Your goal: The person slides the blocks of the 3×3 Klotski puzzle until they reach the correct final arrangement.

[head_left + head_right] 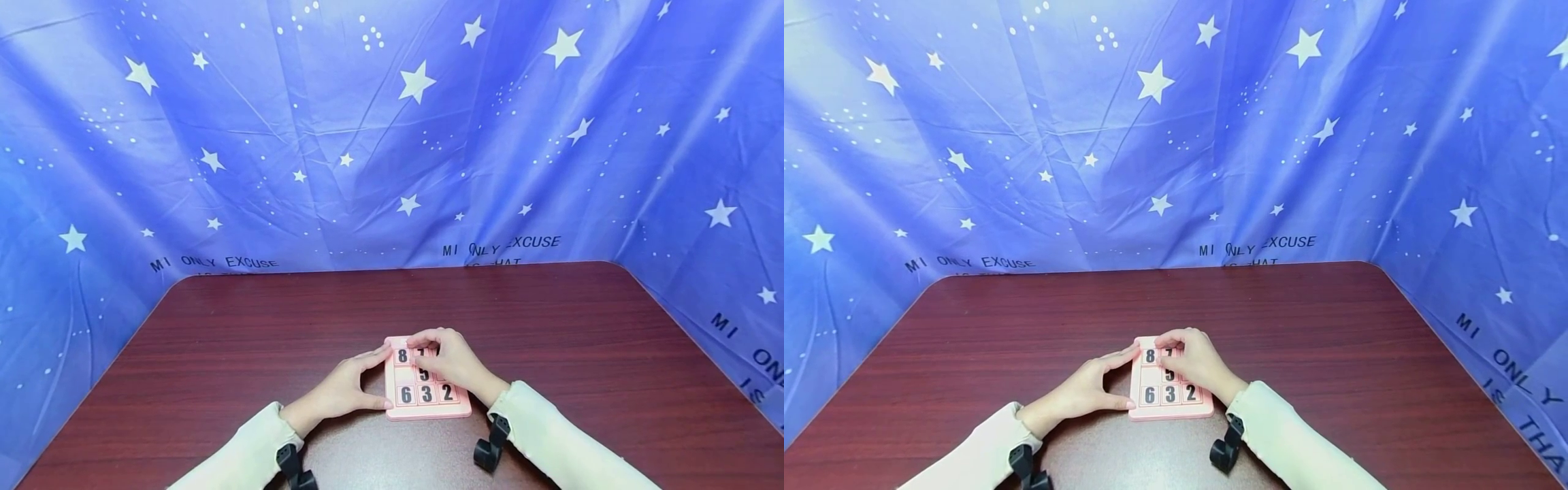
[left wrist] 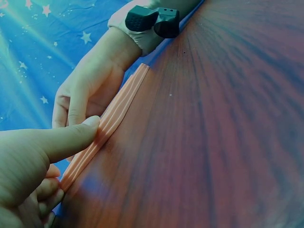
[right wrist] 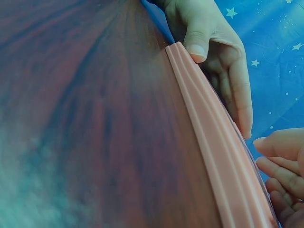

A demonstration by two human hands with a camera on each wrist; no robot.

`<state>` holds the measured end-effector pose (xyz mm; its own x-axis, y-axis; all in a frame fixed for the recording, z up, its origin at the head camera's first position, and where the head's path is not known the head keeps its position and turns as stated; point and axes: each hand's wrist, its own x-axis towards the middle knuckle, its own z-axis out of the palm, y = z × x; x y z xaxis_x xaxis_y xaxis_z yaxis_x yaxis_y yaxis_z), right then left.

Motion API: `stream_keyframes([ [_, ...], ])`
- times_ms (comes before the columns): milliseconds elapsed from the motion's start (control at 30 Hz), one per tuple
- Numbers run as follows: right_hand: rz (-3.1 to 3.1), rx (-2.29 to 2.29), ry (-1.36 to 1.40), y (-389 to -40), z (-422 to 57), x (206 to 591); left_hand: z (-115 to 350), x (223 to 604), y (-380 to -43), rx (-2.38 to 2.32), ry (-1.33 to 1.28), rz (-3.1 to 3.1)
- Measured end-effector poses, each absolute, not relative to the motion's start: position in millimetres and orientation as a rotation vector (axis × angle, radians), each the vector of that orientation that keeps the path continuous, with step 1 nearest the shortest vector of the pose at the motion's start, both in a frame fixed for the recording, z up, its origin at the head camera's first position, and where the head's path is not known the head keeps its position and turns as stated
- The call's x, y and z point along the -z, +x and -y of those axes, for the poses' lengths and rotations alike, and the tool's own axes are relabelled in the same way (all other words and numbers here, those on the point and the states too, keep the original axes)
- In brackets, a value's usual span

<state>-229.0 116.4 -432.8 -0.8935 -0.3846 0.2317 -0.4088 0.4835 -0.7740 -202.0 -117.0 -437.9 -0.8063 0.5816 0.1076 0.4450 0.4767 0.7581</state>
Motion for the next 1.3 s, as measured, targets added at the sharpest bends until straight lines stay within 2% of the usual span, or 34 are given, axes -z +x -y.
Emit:
stream_keyframes([
  [1300,2.702,-1.311,0.726,-223.3,-116.1,431.6,117.0,438.1,-200.8,-1.241,0.900,-2.554],
])
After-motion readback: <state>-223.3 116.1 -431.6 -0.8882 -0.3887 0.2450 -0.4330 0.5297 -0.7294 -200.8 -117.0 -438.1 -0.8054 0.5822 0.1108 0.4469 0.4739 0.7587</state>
